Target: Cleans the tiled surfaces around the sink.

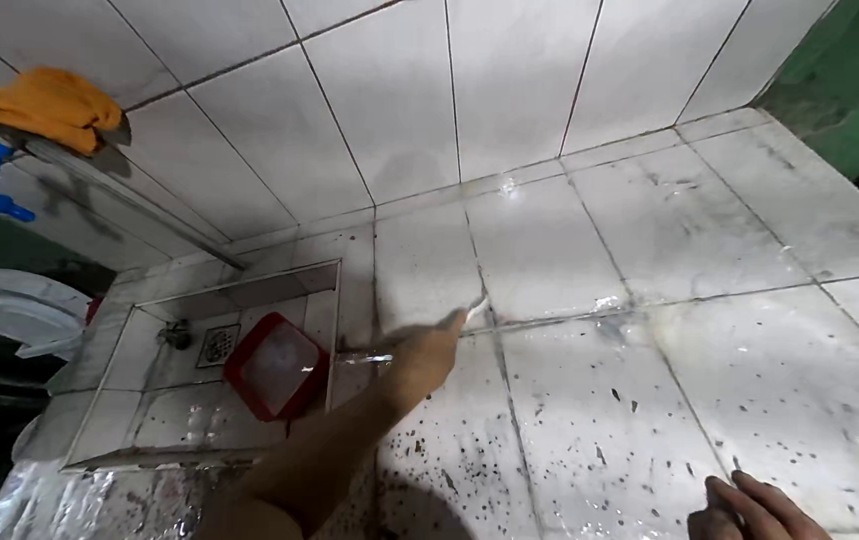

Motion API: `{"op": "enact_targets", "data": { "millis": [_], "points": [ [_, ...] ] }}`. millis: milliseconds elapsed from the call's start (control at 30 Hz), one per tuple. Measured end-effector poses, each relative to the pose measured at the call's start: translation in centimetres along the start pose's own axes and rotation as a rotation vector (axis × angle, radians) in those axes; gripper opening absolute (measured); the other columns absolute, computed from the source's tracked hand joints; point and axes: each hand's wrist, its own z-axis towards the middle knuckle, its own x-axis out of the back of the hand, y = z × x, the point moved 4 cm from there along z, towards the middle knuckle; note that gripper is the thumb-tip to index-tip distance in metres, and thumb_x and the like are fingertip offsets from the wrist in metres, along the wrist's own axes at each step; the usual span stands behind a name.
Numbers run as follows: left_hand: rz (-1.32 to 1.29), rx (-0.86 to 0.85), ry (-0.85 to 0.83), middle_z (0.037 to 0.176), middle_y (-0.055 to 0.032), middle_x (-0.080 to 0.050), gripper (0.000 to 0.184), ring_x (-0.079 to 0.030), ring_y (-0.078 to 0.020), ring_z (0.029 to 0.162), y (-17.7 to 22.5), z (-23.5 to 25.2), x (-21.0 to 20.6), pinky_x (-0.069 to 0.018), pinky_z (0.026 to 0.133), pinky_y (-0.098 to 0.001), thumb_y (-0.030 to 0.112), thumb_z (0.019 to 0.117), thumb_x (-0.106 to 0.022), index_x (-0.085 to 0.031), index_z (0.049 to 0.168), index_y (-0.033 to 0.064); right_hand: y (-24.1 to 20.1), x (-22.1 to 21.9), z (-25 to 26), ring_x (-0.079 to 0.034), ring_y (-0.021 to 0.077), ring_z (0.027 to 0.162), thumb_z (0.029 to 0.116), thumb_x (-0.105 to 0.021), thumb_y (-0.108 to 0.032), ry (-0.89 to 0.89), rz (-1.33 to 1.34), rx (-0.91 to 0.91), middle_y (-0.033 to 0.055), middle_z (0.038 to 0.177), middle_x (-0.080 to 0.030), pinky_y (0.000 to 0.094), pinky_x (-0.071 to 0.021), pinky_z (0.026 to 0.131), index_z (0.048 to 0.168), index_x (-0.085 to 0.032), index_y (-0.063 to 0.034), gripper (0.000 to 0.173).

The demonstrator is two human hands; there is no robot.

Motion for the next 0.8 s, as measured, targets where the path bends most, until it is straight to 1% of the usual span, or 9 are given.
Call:
{"op": "enact_targets", "data": {
  "millis": [133, 200, 267, 333, 400, 533, 633, 733, 800],
  "points": [
    [-0.084, -0.009, -0.021, 0.121, -0.0196, -0.070, 0.057, -0.069, -0.0395, 0.107, -3.7, -4.0, -3.1, -0.0544, 0.092, -0.0587, 0.023, 0.1103, -0.044, -0.027, 0.163, 0.0319, 0.0, 0.3, 0.1, -0.061, 0.0389, 0.126, 0.1019, -0.046, -0.027, -0.014, 0.018, 0.000, 0.0225, 0.127, -0.068, 0.0467, -0.0445, 0.109, 0.116, -0.074, -0.0074, 0.037],
    [-0.106, 0.113, 0.014, 0.123, -0.0194, -0.069, 0.053, -0.069, -0.0398, 0.108, -7.3, -4.9, -4.0, -0.0539, 0.091, -0.0601, 0.028, 0.1118, -0.040, -0.027, 0.163, 0.0379, -0.1, 0.3, 0.1, -0.061, 0.0400, 0.127, 0.1020, -0.045, -0.027, -0.025, 0.021, -0.002, 0.0227, 0.129, -0.068, 0.0483, -0.0439, 0.109, 0.118, -0.074, -0.0072, 0.038],
    [-0.078, 0.250, 0.009, 0.124, -0.0201, -0.068, 0.054, -0.068, -0.0414, 0.110, -9.7, -5.8, -4.6, -0.0536, 0.091, -0.0615, 0.027, 0.1116, -0.039, -0.025, 0.163, 0.0381, 0.0, 0.3, 0.1, -0.061, 0.0417, 0.126, 0.1023, -0.045, -0.027, -0.020, 0.028, 0.006, 0.0236, 0.130, -0.067, 0.0510, -0.0445, 0.108, 0.117, -0.074, -0.0070, 0.038],
    [-0.108, 0.333, -0.006, 0.123, -0.0220, -0.068, 0.055, -0.068, -0.0429, 0.110, -9.3, -6.8, -4.8, -0.0534, 0.091, -0.0610, 0.028, 0.1125, -0.037, -0.021, 0.165, 0.0342, 0.0, 0.3, 0.1, -0.062, 0.0424, 0.124, 0.1021, -0.045, -0.028, -0.001, 0.033, 0.031, 0.0241, 0.129, -0.067, 0.0530, -0.0463, 0.105, 0.117, -0.075, -0.0062, 0.040],
    [-0.202, 0.338, 0.024, 0.120, -0.0238, -0.069, 0.058, -0.069, -0.0436, 0.107, -5.7, -7.3, -4.7, -0.0542, 0.090, -0.0610, 0.023, 0.1111, -0.040, -0.019, 0.165, 0.0291, 0.0, 0.3, 0.2, -0.063, 0.0439, 0.122, 0.1020, -0.044, -0.028, 0.007, 0.036, 0.054, 0.0248, 0.129, -0.067, 0.0546, -0.0472, 0.103, 0.116, -0.074, -0.0051, 0.041],
    [-0.237, 0.260, 0.064, 0.114, -0.0246, -0.070, 0.063, -0.070, -0.0434, 0.104, 1.0, -6.7, -3.9, -0.0555, 0.088, -0.0615, 0.017, 0.1087, -0.043, -0.019, 0.165, 0.0287, -0.3, 0.5, 0.3, -0.064, 0.0454, 0.119, 0.1015, -0.044, -0.026, 0.030, 0.031, 0.075, 0.0241, 0.128, -0.068, 0.0576, -0.0483, 0.099, 0.116, -0.075, -0.0044, 0.041],
    [-0.224, 0.237, 0.077, 0.117, -0.0244, -0.070, 0.058, -0.069, -0.0447, 0.107, -1.0, -6.4, -4.2, -0.0533, 0.090, -0.0643, 0.025, 0.1105, -0.042, -0.023, 0.164, 0.0342, -0.4, 0.4, 0.4, -0.064, 0.0472, 0.119, 0.1013, -0.043, -0.027, 0.034, 0.055, 0.076, 0.0250, 0.128, -0.068, 0.0593, -0.0482, 0.098, 0.115, -0.075, -0.0034, 0.043],
    [-0.256, 0.383, 0.096, 0.127, -0.0252, -0.066, 0.056, -0.065, -0.0451, 0.116, -6.6, -8.7, -5.3, -0.0512, 0.095, -0.0636, 0.023, 0.1106, -0.041, -0.024, 0.164, 0.0292, -0.1, 0.2, 0.2, -0.063, 0.0476, 0.120, 0.1008, -0.041, -0.029, 0.047, 0.066, 0.065, 0.0247, 0.129, -0.067, 0.0614, -0.0474, 0.098, 0.116, -0.075, -0.0043, 0.045],
    [-0.256, 0.466, 0.125, 0.129, -0.0245, -0.065, 0.055, -0.065, -0.0442, 0.117, -7.9, -10.6, -6.3, -0.0514, 0.097, -0.0619, 0.025, 0.1112, -0.039, -0.024, 0.164, 0.0222, -0.2, 0.3, 0.4, -0.063, 0.0482, 0.121, 0.1007, -0.040, -0.030, 0.055, 0.074, 0.060, 0.0245, 0.129, -0.067, 0.0629, -0.0472, 0.098, 0.116, -0.075, -0.0044, 0.046]
  ]
}}
